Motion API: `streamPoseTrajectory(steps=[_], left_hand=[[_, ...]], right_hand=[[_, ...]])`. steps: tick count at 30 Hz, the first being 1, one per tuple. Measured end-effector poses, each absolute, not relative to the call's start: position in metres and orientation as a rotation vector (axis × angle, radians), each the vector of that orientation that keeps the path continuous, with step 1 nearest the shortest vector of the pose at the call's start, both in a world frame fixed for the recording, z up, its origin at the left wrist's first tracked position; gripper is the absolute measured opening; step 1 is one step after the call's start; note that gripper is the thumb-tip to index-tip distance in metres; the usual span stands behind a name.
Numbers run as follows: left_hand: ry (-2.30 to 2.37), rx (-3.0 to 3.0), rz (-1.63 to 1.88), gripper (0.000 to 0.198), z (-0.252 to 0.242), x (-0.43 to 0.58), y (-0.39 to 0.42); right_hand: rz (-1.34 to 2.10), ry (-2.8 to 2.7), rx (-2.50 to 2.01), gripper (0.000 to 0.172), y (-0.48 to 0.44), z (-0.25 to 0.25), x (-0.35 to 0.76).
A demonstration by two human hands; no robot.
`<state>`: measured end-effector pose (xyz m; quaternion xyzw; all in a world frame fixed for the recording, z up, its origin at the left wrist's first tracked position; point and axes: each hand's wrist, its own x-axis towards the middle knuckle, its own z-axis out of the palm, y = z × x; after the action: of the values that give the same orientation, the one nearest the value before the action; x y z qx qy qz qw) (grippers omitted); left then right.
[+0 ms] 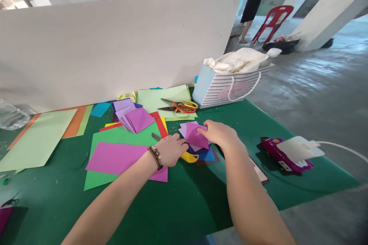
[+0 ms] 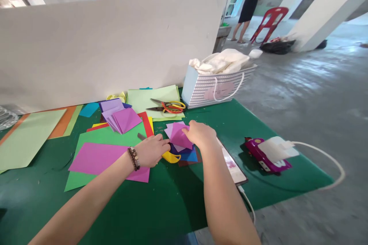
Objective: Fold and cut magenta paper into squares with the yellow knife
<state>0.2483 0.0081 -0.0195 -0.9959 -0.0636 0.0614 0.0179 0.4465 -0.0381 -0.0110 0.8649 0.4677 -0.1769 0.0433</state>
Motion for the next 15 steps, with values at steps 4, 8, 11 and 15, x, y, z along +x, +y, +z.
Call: streamPoseTrajectory(steps=[4, 8, 11, 15], left_hand=[[-0.173, -3.078, 0.180, 0.026, -0.020, 0.252, 0.009], [-0.204, -3.050, 0.135, 0.024, -0.019, 0.250, 0.010], [-0.233, -3.024, 0.068, 0.020, -0.018, 0.249, 0.009], [-0.225, -3.013, -0.016, 0.022, -0.025, 0.251, 0.010]], right_hand=[[-0.473, 1.492, 2.623, 0.054, -0.034, -0.015, 0.436], [-0.476, 1.537, 2.558, 0.058, -0.035, -0.018, 0.428], [-0.483, 1.550, 2.564, 0.067, -0.037, -0.017, 0.427], [-0.385, 1.578, 2.666, 0.061, -0.036, -0.015, 0.428]])
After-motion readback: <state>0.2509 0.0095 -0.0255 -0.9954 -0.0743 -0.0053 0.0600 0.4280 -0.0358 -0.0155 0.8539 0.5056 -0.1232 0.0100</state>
